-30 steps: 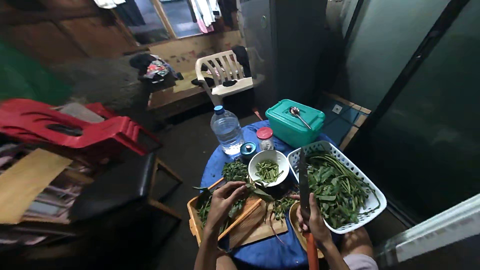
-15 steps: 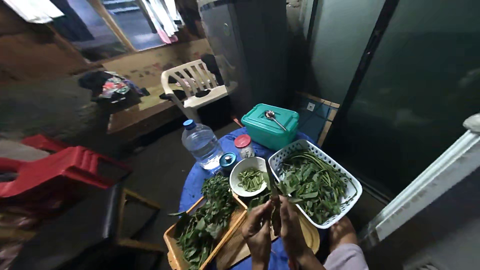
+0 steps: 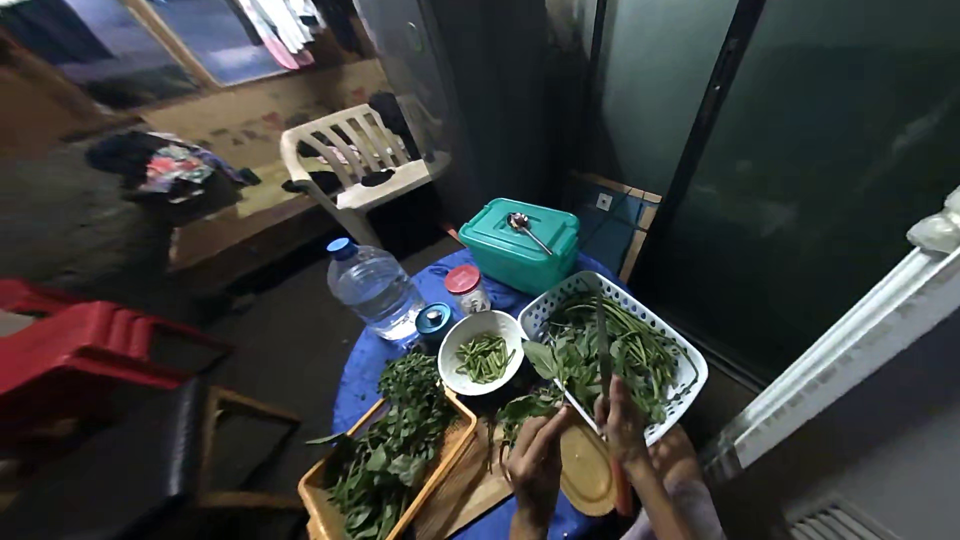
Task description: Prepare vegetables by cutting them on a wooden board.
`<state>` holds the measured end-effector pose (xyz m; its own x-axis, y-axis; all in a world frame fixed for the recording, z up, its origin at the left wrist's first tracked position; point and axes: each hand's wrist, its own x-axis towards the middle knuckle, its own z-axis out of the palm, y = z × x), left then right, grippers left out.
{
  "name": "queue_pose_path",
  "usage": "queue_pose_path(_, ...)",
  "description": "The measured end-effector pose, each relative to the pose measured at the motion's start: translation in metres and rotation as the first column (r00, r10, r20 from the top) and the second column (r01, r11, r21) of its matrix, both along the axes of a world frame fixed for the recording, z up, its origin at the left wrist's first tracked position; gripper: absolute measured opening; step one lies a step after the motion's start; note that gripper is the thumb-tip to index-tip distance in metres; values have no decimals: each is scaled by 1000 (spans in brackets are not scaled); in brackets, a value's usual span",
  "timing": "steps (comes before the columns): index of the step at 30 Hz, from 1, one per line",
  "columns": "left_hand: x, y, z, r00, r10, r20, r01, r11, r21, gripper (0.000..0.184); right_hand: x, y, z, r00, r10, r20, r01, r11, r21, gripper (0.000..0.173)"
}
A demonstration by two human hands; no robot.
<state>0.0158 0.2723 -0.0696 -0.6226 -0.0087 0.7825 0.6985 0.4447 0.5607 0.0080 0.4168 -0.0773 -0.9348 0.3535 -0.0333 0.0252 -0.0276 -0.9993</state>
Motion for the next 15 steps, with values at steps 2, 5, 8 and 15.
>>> queue_pose_path(2, -5, -8, -8, 1000, 8, -15, -9, 997, -71, 15, -4, 15, -6, 995, 42, 90, -42, 999, -6, 59)
queue_pose_path(5, -12, -18, -14, 999, 1, -32, -7, 986, -167, 15, -5, 25, 1, 986, 89, 137, -59, 975, -212, 61)
queue_pose_path(8, -13, -25, -15, 997, -70, -36, 59, 969, -242, 16, -1, 41, 20, 909, 417, -10, -402, 871, -283, 80)
queue_pose_path(15, -6, -38, -6, 986, -156, -63, 132, 950, -282, 14, -20, 32, 45, 685, 722, 100, -721, 691, -50, 70)
